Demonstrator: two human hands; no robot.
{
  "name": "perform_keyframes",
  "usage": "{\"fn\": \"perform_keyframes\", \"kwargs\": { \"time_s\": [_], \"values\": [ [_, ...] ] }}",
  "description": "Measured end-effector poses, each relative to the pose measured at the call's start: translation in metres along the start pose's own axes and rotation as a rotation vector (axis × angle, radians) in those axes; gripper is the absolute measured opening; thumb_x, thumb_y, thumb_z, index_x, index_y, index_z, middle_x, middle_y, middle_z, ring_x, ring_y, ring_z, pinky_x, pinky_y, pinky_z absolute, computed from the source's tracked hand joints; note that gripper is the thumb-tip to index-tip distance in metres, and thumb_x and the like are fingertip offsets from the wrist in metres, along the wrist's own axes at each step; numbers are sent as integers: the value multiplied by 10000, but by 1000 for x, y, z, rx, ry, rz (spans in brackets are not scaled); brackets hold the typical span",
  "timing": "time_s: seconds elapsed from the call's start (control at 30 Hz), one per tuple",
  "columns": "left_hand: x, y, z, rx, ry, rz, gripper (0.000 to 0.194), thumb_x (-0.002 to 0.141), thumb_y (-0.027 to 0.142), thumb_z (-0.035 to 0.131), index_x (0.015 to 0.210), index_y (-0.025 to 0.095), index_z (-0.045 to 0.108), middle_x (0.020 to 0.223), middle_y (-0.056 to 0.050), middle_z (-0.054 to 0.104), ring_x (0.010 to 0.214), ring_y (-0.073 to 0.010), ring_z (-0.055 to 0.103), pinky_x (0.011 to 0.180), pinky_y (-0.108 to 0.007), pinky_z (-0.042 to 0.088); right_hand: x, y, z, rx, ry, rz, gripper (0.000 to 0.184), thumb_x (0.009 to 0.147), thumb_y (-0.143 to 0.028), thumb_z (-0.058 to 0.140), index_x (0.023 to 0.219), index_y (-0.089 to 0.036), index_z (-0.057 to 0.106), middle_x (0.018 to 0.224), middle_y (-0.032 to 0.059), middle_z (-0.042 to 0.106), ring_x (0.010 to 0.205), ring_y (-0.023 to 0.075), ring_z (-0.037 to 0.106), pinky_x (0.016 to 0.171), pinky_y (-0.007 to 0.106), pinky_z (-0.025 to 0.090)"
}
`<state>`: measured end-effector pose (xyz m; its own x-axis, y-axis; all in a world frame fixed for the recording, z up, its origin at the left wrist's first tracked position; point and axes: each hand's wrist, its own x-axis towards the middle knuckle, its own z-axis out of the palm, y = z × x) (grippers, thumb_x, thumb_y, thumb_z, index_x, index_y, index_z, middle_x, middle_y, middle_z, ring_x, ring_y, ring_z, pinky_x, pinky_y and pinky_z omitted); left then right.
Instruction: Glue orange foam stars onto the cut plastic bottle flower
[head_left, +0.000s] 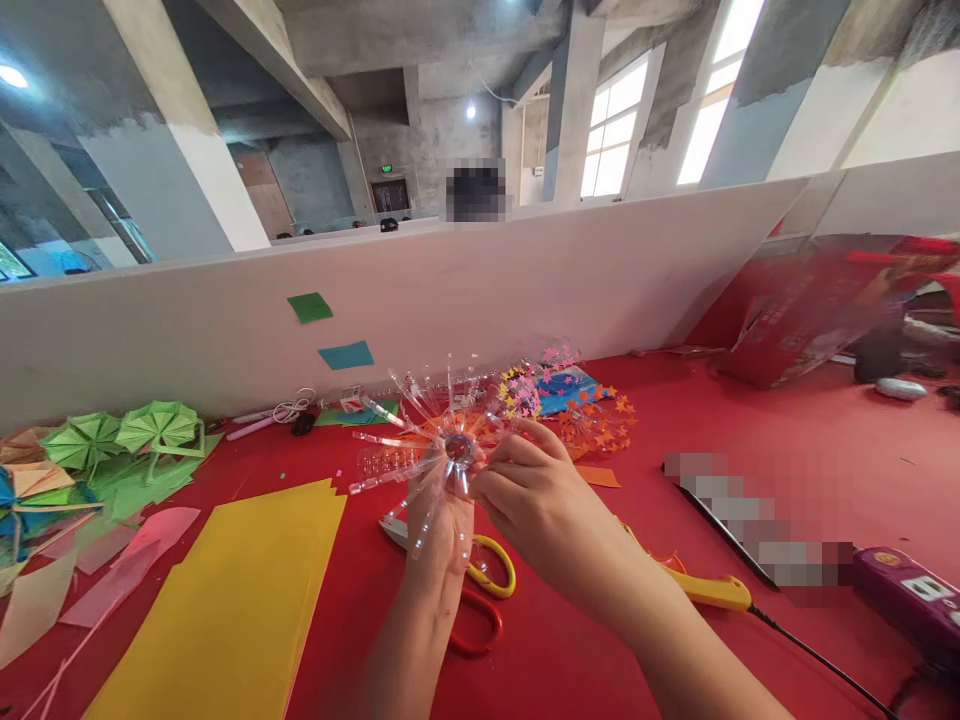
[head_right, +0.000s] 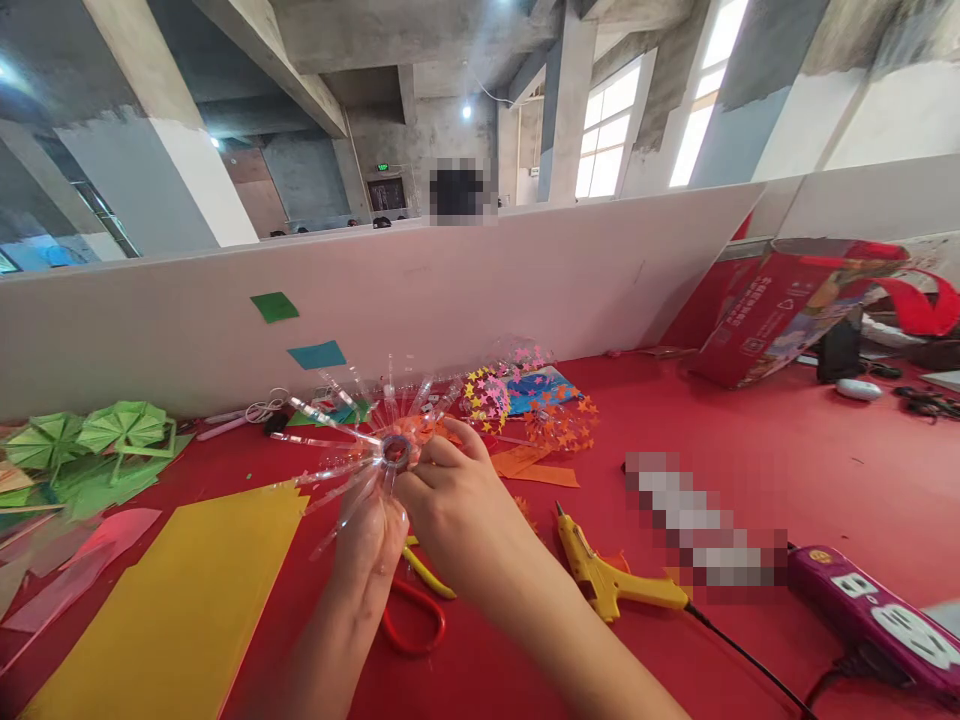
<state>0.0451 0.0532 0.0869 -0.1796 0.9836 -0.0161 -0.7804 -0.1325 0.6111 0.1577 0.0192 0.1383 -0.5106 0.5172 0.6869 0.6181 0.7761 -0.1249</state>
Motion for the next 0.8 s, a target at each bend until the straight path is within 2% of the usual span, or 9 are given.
{"fn": "perform_keyframes", "kwargs": {
  "time_s": [0.13,0.27,0.4,0.6,0.8],
  "values": [
    [3,4,-2,-30,49,18,79,717,188,667,736,135,611,671,2,621,615,-94,575,625,-212,456,2,-6,-9,56,9,39,264,872,-79,475,667,-212,575,591,-14,588,695,157,519,928,389,384],
    [3,8,-1,-76,48,27,114,723,180,668,826,143,635,739,-4,647,642,-90,582,670,-216,462,3,-7,-14,132,122,54,181,883,-112,493,817,-212,628,776,15,695,800,174,556,827,353,430],
    [2,6,0,-83,40,6,104,749,176,632,848,146,644,745,-16,657,624,-95,584,634,-220,465,1,-2,-17,174,158,57,170,856,-102,536,942,-211,633,907,20,708,863,186,565,834,362,433],
    [2,8,2,-85,59,20,106,762,166,622,856,131,655,779,-47,680,665,-116,618,642,-226,481,-5,-1,-30,223,118,75,211,849,-120,559,1025,-219,621,909,28,690,893,193,555,823,365,447],
    [0,9,2,-122,57,-1,90,779,141,588,837,124,656,786,-55,682,691,-121,628,652,-229,495,-8,4,-45,182,320,131,185,853,-106,544,946,-238,633,824,17,683,839,188,582,781,351,473]
  ]
}}
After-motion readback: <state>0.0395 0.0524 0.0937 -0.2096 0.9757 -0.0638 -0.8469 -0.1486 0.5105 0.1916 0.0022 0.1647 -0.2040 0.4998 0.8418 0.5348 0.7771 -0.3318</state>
